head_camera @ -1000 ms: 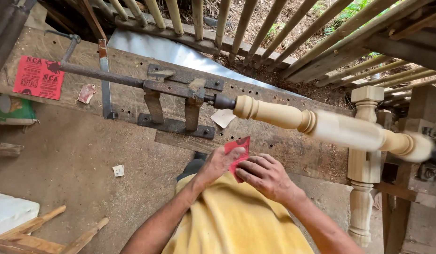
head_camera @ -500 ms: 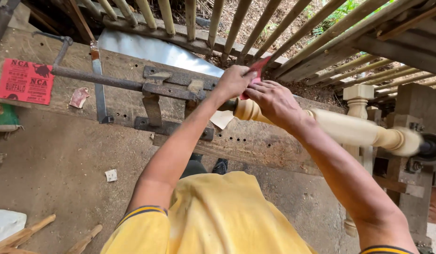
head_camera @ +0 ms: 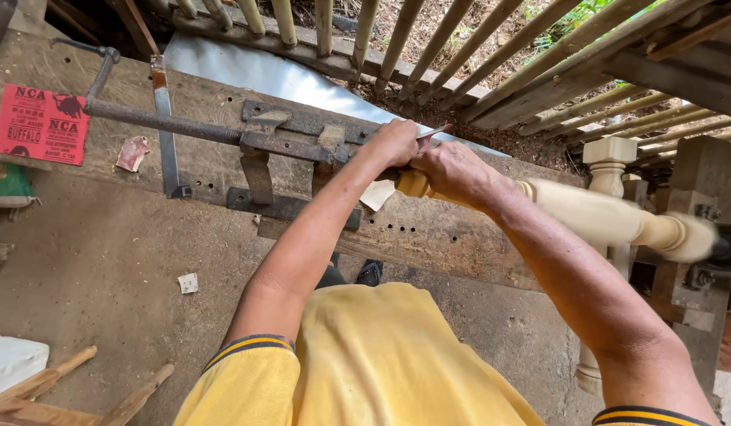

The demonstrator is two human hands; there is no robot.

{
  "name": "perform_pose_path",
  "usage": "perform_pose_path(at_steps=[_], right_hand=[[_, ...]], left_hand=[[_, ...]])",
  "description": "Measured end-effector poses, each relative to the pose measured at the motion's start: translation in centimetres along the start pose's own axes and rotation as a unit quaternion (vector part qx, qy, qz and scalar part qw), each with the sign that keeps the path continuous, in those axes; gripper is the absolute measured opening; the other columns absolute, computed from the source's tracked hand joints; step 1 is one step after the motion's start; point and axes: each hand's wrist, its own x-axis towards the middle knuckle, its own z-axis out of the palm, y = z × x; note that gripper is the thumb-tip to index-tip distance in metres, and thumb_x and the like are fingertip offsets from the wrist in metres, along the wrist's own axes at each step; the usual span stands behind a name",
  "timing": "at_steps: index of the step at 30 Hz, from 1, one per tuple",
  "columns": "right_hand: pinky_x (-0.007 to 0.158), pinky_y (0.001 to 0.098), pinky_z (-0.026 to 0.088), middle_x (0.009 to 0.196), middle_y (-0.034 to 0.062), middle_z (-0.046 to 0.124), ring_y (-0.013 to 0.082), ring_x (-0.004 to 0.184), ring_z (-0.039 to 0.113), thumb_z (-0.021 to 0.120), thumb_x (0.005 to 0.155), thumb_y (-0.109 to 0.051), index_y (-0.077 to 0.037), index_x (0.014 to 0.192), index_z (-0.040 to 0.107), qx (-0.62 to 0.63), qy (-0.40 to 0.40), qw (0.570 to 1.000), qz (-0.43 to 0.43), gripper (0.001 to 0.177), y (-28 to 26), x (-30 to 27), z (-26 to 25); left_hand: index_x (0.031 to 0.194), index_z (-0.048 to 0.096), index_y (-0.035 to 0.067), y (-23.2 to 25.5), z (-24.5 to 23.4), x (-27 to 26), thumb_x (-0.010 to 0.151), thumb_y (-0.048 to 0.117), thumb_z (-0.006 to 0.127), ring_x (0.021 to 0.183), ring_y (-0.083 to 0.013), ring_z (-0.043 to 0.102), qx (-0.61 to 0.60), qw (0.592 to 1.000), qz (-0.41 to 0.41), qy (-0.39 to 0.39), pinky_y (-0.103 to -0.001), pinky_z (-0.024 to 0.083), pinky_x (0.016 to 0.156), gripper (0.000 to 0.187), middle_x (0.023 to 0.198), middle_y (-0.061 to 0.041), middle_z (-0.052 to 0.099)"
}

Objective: The person smooths a rotating wooden spindle on a lathe using sandpaper, then switches to a chisel to carve details. They remove the finished piece, place it on a nearby table, and mount a new wooden piece onto the lathe to continue the process.

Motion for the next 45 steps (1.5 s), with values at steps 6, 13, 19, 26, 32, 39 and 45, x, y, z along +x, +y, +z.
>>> perform_pose_path(at_steps=[6, 13, 19, 26, 32, 39, 45], right_hand=[[0.064, 0.0436, 0.059, 0.079, 0.0126, 0.075, 0.0275, 0.070, 0.074, 0.069, 0.089, -0.007, -0.009, 0.100, 0.076, 0.029, 0.013, 0.999, -0.033, 0.013, -0.9, -0.3, -1.1], [0.078, 0.0432, 0.060, 0.102, 0.0122, 0.076, 0.0310, 0.093, 0.072, 0.080, 0.071, -0.004, -0.010, 0.111, 0.076, 0.035, 0.076, 0.991, -0.109, 0.041, -0.7, -0.5, -1.1], [0.083, 0.0428, 0.060, 0.101, 0.0128, 0.076, 0.0301, 0.096, 0.072, 0.078, 0.067, -0.002, -0.011, 0.111, 0.076, -0.003, 0.053, 0.994, -0.094, 0.045, -0.9, -0.7, -1.6], [0.075, 0.0407, 0.060, 0.095, 0.0119, 0.077, 0.0259, 0.081, 0.075, 0.065, 0.084, 0.003, -0.013, 0.115, 0.076, -0.056, -0.033, 0.997, 0.031, 0.036, 0.8, -2.4, -0.5], [0.078, 0.0437, 0.058, 0.098, 0.0105, 0.075, 0.0297, 0.096, 0.069, 0.065, 0.076, 0.001, -0.006, 0.107, 0.075, -0.070, 0.127, 0.989, -0.033, 0.033, 0.0, -3.3, 2.1], [0.081, 0.0387, 0.052, 0.099, 0.0113, 0.070, 0.0201, 0.088, 0.063, 0.062, 0.098, -0.015, -0.004, 0.100, 0.071, -0.240, -0.076, 0.966, 0.066, 0.014, -0.6, -2.2, 2.6], [0.065, 0.0388, 0.054, 0.093, 0.0115, 0.070, 0.0196, 0.070, 0.063, 0.062, 0.096, -0.010, -0.003, 0.095, 0.070, -0.222, -0.085, 0.970, 0.059, 0.010, 0.1, -2.1, 2.4]], left_hand=[[0.099, 0.077, 0.001, -2.3, 1.6, 1.6, 0.094, 0.014, 0.063, 0.084, -0.0331, 0.074, 0.013, 1.000, 0.019, 0.003, -0.045, 0.060, 0.078, 0.020, 0.095, -0.023, 0.075], [0.108, 0.072, 0.002, -1.0, 0.6, 0.5, 0.103, 0.018, 0.056, 0.064, -0.0150, 0.068, -0.024, 0.996, -0.029, -0.075, -0.032, 0.062, 0.060, 0.023, 0.082, -0.008, 0.070], [0.108, 0.072, 0.003, 0.6, -0.3, -0.6, 0.102, 0.013, 0.056, 0.061, -0.0173, 0.070, -0.030, 0.997, -0.022, -0.062, -0.033, 0.060, 0.060, 0.020, 0.080, -0.011, 0.073], [0.101, 0.077, 0.007, 2.0, 0.2, 0.9, 0.098, 0.012, 0.059, 0.070, -0.0185, 0.075, 0.033, 0.997, 0.052, -0.035, -0.038, 0.061, 0.075, 0.019, 0.080, -0.009, 0.076], [0.106, 0.077, 0.006, 1.2, 2.7, 2.5, 0.092, 0.019, 0.063, 0.093, -0.0363, 0.075, 0.050, 0.998, 0.024, -0.042, -0.044, 0.060, 0.088, 0.023, 0.104, -0.023, 0.075], [0.109, 0.075, 0.007, 2.4, 1.8, 2.2, 0.092, 0.015, 0.062, 0.095, -0.0352, 0.073, 0.052, 0.998, -0.003, -0.037, -0.048, 0.058, 0.086, 0.022, 0.109, -0.020, 0.074], [0.103, 0.075, 0.006, 1.9, 1.8, 2.4, 0.094, 0.015, 0.065, 0.081, -0.0240, 0.076, 0.051, 0.997, -0.005, -0.062, -0.041, 0.062, 0.079, 0.016, 0.092, -0.013, 0.077]])
